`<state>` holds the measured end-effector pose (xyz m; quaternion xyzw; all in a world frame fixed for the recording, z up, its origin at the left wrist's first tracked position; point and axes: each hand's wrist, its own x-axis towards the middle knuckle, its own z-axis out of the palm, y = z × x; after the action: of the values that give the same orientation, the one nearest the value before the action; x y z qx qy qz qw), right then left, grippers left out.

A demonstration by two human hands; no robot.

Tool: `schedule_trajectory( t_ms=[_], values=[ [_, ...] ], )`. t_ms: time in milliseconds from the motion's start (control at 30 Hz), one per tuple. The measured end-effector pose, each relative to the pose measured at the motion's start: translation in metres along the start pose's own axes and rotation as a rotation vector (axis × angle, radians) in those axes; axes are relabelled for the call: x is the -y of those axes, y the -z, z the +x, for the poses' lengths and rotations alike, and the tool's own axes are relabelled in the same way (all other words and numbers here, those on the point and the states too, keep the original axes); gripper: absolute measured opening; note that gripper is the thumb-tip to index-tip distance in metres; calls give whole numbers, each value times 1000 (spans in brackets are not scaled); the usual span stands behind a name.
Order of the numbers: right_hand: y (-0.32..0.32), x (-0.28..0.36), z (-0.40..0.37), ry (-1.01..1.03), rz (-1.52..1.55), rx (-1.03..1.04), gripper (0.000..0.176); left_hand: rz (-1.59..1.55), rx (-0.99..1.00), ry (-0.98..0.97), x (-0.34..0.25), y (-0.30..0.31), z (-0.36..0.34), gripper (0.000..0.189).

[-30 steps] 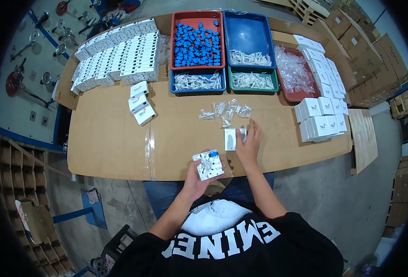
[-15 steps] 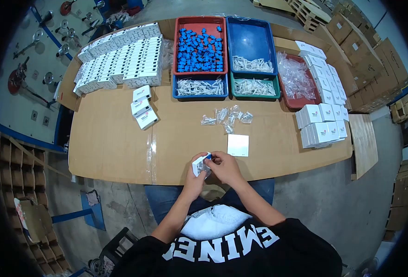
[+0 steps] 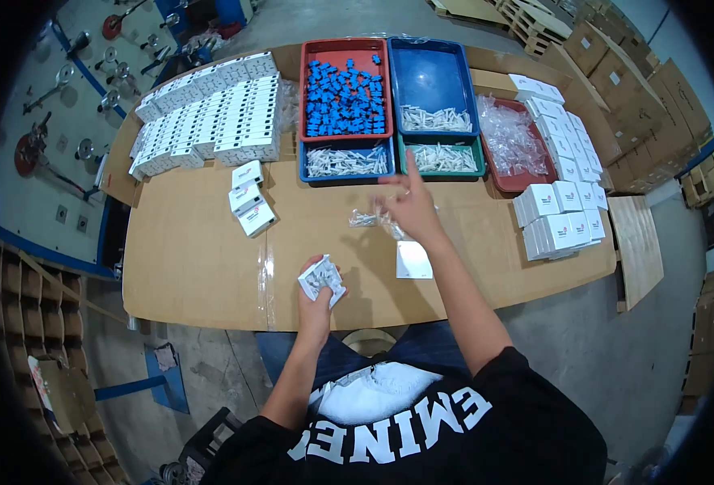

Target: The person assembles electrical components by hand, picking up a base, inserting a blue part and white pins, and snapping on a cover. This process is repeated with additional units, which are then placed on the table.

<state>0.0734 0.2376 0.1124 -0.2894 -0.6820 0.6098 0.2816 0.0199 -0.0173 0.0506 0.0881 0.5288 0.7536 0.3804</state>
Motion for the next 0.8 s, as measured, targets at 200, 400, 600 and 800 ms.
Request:
schedule_trajectory(
  t_ms=[200,400,600,800],
  values=[
    [-19,-29,-52,98,-200,346,21,-223,-118,65,21,-6,-21,62],
    [-47,-70,-137,-194,-114,455,14,-181,-37,56,47,-3,-13,48],
    [-41,-71,-143,-93,-93,265,15,112,-9,-41,51,-6,-11,49],
    [-16,-93,-115,-117,-97,-63,27,75,-132,87,41,0,-12,48]
  ],
)
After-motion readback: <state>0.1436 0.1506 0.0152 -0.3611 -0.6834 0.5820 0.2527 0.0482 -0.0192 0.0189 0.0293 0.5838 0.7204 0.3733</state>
